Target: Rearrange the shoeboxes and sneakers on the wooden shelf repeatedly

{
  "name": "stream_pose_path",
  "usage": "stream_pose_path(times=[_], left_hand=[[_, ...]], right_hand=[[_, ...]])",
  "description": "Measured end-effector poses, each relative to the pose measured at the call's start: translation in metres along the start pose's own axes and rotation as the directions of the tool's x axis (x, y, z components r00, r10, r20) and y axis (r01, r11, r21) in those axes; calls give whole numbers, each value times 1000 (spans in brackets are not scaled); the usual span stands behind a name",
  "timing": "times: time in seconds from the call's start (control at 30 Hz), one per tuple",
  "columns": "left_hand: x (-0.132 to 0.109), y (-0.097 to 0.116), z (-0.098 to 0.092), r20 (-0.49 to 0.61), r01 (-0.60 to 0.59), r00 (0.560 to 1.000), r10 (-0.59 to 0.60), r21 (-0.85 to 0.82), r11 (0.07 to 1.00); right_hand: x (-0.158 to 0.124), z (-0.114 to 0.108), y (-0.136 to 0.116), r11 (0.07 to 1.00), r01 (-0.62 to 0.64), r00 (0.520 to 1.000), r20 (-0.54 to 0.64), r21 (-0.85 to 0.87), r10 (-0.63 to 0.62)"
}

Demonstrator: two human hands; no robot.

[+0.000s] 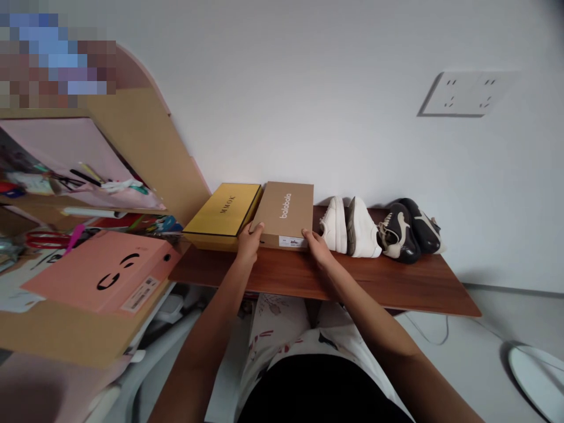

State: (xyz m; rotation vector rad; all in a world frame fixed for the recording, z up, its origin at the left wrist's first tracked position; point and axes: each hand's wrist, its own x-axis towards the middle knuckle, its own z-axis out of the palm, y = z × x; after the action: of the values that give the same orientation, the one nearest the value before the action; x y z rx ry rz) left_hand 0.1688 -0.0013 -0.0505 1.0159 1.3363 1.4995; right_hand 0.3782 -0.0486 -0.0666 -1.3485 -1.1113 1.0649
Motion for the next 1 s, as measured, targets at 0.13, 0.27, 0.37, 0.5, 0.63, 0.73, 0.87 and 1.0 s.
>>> stream_pose_path(times=[0.13, 0.27, 0.37, 0.5, 0.63, 0.73, 0.87, 1.0], left_hand=[[2, -8, -2, -7, 30, 1000, -29, 36, 999], [2, -11, -1, -6, 42, 999, -42, 54, 998], [1, -11, 0, -16, 44, 999, -43, 78, 996], [2, -9, 2, -21, 44, 999, -42, 117, 992], [-3, -5, 5, -131, -32, 989, 66, 241, 970], [-20, 4, 12, -114, -264, 940, 322, 357, 896], [-58, 13, 41, 108, -471, 881, 460, 283, 836], [-93, 0, 90, 386, -316, 887, 252, 110, 942]], right_hand=[[2, 4, 7, 993, -119, 993, -26, -7, 118], [4, 5, 8, 989, -143, 989, -46, -28, 142], [7, 5, 9, 988, -151, 988, -44, -36, 150], [6, 7, 5, 983, -174, 984, -38, -54, 172], [-4, 0, -2, 990, -119, 992, -62, -77, 114], [-17, -28, -6, 996, 16, 994, -107, -83, -25], [-35, -97, 0, 970, 165, 948, -242, -177, -205], [-45, -159, 18, 930, 118, 889, -380, -348, -255]])
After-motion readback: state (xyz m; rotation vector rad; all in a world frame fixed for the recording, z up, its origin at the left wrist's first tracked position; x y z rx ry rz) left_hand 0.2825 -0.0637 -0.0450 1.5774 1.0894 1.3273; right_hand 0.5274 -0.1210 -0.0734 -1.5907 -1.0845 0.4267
